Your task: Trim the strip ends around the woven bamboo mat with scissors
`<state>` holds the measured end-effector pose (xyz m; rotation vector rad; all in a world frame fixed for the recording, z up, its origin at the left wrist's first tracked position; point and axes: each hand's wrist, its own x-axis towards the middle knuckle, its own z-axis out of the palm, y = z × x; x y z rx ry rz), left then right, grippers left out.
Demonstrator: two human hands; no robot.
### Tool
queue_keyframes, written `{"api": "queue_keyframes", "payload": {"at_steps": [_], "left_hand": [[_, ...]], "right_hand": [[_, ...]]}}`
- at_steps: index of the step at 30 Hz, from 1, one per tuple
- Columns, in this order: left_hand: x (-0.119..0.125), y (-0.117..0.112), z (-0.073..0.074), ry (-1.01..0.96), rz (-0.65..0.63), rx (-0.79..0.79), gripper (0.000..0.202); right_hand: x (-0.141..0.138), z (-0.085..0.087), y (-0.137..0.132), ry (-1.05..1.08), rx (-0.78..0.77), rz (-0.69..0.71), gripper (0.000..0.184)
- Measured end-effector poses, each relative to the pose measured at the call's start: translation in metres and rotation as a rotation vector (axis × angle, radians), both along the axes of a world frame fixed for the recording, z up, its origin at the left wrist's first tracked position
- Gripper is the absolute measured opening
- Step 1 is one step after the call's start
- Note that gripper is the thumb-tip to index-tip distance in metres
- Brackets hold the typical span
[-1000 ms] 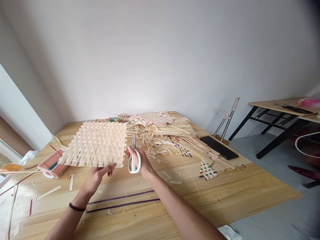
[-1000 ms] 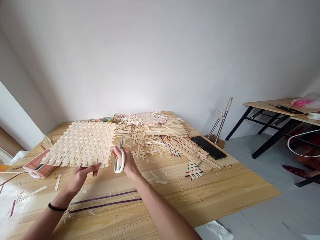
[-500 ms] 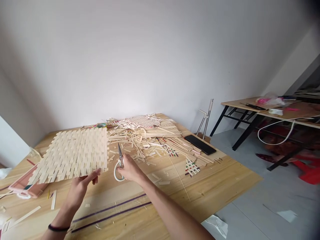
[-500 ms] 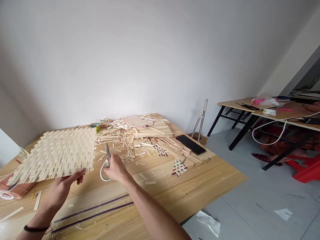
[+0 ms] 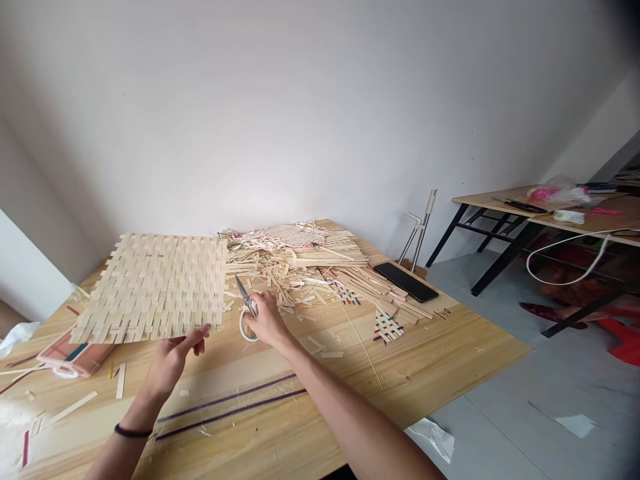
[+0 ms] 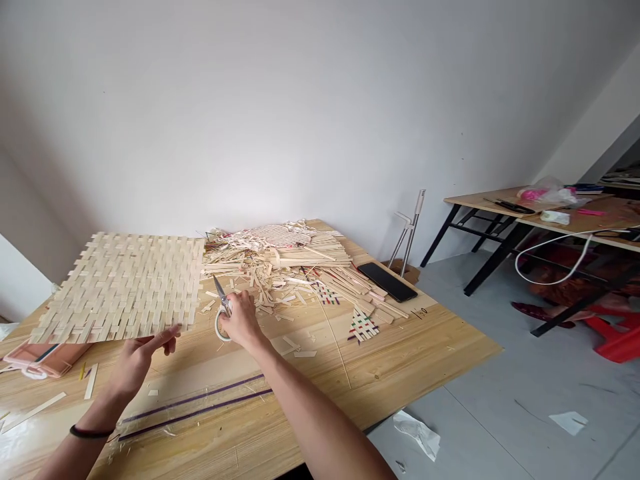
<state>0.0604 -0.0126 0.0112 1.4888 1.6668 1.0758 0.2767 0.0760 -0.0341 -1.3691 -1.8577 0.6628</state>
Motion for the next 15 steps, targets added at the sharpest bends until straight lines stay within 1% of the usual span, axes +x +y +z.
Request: {"api": "queue_keyframes", "payload": {"at_steps": [4,7,10,15], "left_hand": [[-0.0007,-0.0001,0.0001,0.009,0.089,-0.001,0.057],[0.0002,-0.0014,0.0024,0.017,0.125,0.001,0.059],[0.0023,-0.0032,0.0054,0.030,0.131,-0.010,0.059],[0.0033,-0.0032,0.0055,0.030,0.087,-0.005,0.056]], "right_hand": [[0.0013,0.0012,-0.0006,-0.019,0.031,-0.026,0.034],[0.0006,0.0023,-0.0033,-0.068,0.013,0.007,0.028],[-0.0008,0.0030,-0.0064,-0.108,-0.011,0.061,0.027],[-0.0013,0.0010,-0.0084,-0.138,-0.004,0.088,0.029]]}}
